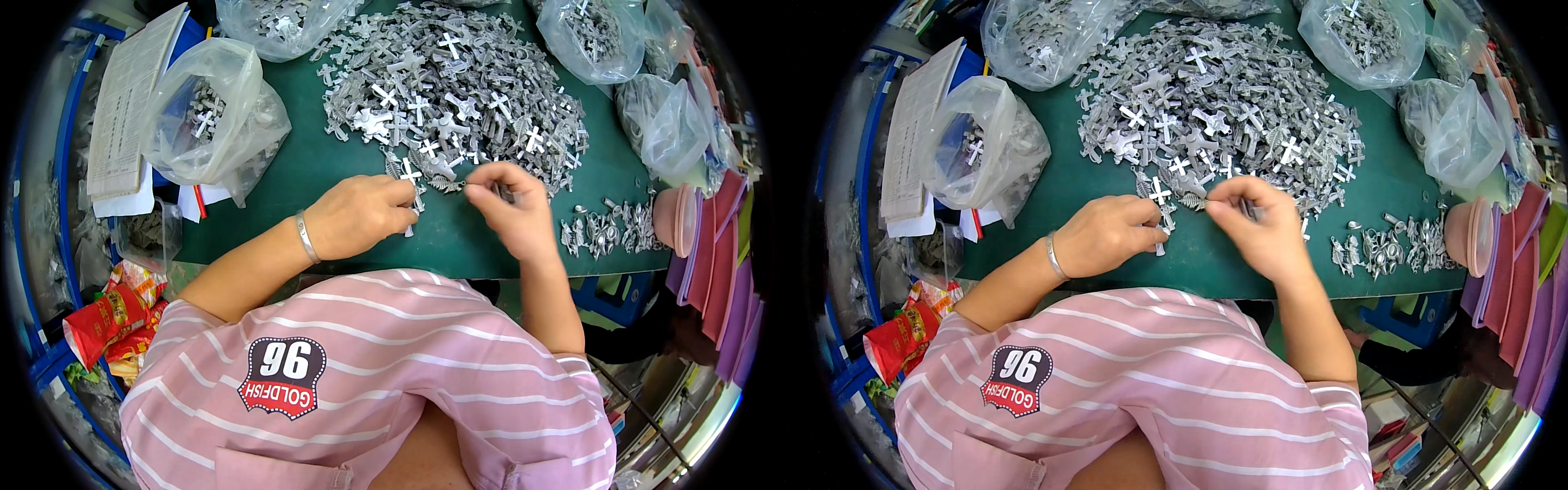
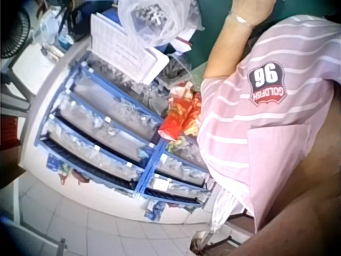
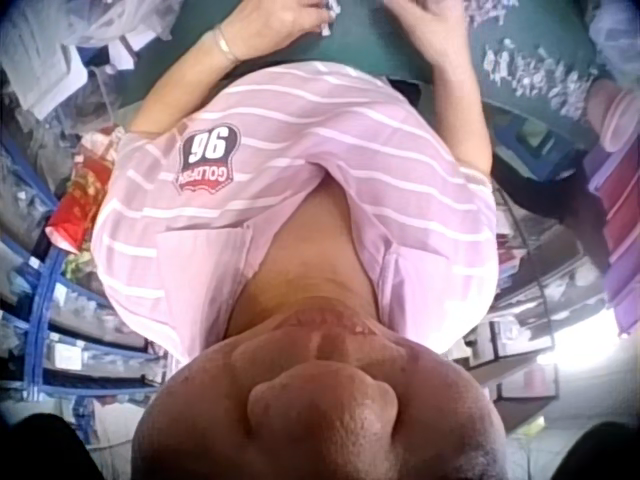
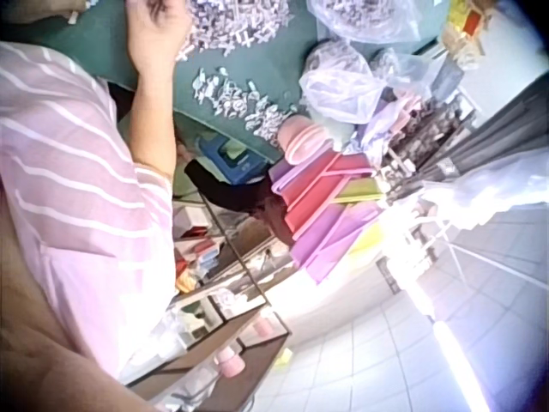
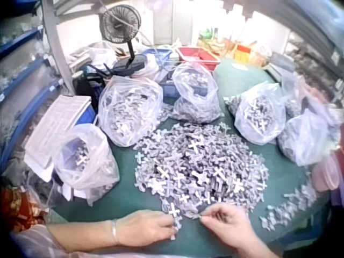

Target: The person sits on the floor at a green table and assembles small white cross-shaped objects by hand. They pick up individual components from a large pile, fit them together, and place the finished units into a plastic bag.

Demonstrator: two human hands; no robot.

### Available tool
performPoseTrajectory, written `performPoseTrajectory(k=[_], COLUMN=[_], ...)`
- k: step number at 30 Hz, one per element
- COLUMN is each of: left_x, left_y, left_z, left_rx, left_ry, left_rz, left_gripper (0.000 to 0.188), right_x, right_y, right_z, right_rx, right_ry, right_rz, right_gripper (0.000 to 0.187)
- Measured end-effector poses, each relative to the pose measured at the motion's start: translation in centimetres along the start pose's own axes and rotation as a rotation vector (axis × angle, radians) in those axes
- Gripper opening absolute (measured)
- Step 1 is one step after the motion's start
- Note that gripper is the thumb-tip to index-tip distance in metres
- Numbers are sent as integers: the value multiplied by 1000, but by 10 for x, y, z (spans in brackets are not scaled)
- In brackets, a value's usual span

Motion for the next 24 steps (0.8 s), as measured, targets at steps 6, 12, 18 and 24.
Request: performPoseTrajectory(k=[6, 12, 18, 24], left_x=[11, 19, -20, -28], left_y=[-1, -7, -18, -12], left_z=[-9, 65, 78, 63], left_rx=[-81, 682, 1012, 942], left_ry=[11, -631, -1388, -1763], left_rz=[-112, -316, -210, -155], left_gripper=[15, 14, 14, 13], right_x=[-32, -17, -6, -14], right_y=[12, 13, 2, -5], right_z=[34, 30, -14, -12], right_rx=[428, 377, -125, -101], right_ry=[-879, -722, 47, 310], right_rz=[36, -6, 5, -23], right_gripper=[12, 9, 11, 11])
Point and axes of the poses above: each hand's wrist, its own y-axis towards the middle knuckle, its own x-axis out of the back of the hand, z = x × y, the point moved 10 cm from there along y, towards the middle knuckle, and after that the axes turned 11 degrees about x, right-handed, at the moved point
